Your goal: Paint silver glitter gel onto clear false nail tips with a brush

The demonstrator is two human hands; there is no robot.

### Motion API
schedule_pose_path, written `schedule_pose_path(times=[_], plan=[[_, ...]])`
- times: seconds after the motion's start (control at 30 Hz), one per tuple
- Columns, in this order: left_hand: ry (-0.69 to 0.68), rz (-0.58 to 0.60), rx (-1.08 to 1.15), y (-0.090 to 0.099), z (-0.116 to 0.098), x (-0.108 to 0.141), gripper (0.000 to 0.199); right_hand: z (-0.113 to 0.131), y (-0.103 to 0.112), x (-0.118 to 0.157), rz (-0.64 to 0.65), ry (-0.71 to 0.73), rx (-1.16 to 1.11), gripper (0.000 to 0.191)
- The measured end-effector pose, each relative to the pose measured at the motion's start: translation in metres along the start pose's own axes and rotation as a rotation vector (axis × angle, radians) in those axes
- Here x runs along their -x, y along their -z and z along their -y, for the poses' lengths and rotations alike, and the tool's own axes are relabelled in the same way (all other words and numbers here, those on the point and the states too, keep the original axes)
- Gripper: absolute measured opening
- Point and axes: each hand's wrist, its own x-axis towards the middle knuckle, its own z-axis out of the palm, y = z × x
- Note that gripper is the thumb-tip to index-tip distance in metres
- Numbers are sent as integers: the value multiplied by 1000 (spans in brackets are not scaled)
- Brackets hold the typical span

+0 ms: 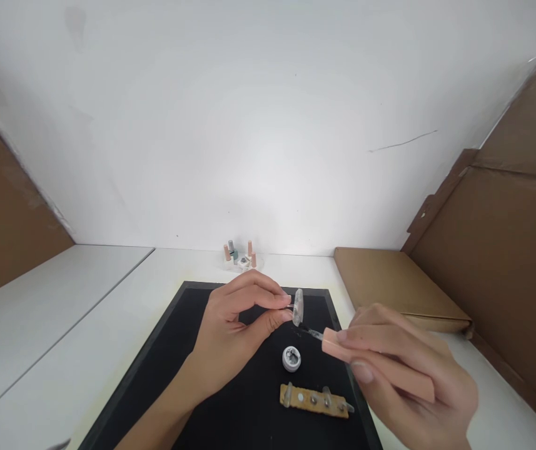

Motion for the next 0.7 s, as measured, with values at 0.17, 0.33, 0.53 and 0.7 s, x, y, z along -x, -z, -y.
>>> schedule_pose_path(times=[0.17,0.33,0.53,0.7], plan=[[-20,3,-20,0,-1,0,19,-1,1,3,-26,-14,-17,29],[-21,13,-38,-3,-2,-1,19,-1,3,-1,71,8,-5,30],[-8,14,-57,-3,-3,-3,20,2,5,-6,103,-4,15,26],[-7,16,-48,-1,-1,-3,21,1,4,-6,93,0,2,27]])
